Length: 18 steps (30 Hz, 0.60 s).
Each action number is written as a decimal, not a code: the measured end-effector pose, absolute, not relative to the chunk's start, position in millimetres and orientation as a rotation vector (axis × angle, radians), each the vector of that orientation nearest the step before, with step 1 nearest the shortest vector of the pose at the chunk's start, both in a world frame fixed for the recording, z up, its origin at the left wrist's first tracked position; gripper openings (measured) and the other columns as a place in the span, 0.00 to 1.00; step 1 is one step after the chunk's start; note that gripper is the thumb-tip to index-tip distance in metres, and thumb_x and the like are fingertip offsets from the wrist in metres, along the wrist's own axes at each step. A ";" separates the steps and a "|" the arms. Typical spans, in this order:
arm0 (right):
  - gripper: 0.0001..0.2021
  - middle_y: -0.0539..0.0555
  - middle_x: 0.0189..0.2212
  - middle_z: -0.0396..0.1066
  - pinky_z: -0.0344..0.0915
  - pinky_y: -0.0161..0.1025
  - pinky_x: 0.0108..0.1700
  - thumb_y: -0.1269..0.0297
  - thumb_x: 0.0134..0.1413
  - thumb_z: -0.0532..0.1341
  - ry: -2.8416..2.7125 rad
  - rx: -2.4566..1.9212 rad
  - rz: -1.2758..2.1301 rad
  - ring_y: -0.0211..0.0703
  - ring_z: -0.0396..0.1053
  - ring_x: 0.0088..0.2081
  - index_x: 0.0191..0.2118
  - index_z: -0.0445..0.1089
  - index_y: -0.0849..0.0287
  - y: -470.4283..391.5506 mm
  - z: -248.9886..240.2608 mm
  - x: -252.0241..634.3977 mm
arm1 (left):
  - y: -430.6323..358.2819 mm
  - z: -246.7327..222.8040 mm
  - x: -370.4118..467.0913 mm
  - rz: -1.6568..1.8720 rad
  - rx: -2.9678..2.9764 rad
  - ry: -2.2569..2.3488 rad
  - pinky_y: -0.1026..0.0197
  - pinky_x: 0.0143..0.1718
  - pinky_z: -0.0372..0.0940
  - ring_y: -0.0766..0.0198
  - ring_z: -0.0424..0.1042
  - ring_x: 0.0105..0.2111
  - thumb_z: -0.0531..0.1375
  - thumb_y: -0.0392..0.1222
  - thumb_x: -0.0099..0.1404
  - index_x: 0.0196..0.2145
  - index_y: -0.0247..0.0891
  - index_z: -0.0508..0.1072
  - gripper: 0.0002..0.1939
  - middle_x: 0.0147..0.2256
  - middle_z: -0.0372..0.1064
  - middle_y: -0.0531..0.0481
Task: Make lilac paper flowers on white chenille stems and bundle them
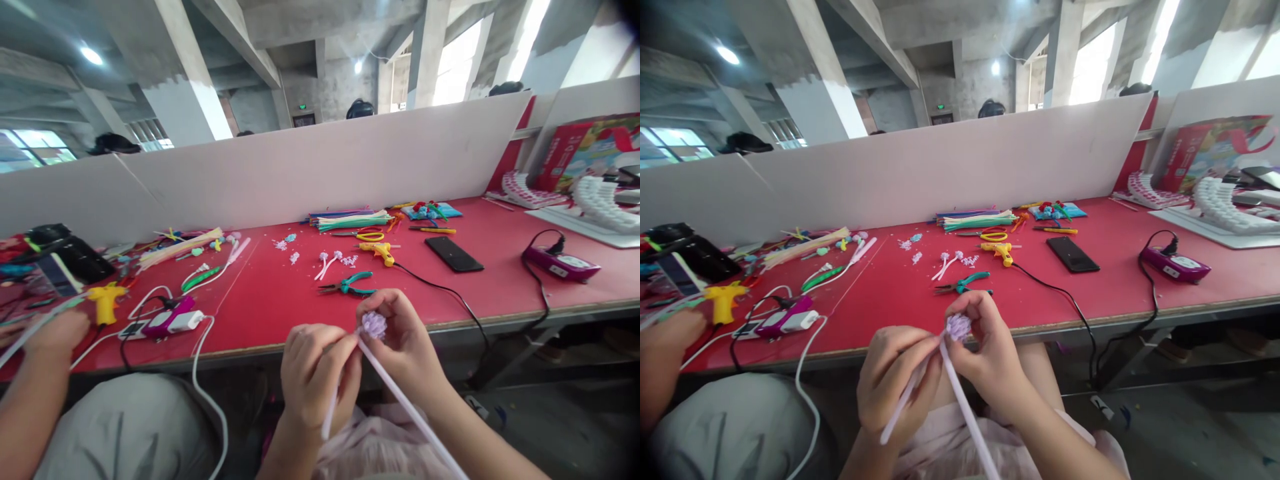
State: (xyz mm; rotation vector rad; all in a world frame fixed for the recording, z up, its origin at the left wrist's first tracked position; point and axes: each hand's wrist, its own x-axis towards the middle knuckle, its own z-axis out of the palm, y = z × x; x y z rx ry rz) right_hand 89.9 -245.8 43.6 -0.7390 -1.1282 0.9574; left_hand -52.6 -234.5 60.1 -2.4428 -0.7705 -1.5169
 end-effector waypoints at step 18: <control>0.12 0.49 0.35 0.65 0.61 0.34 0.36 0.73 0.49 0.61 -1.203 -0.780 0.910 0.38 0.63 0.34 0.39 0.60 0.53 -246.8 46.4 92.3 | -236.8 76.9 -52.2 -1.247 -2.547 -0.879 0.54 0.38 0.64 0.59 0.69 0.32 0.57 0.28 0.60 0.38 0.37 0.67 0.09 0.31 0.72 0.47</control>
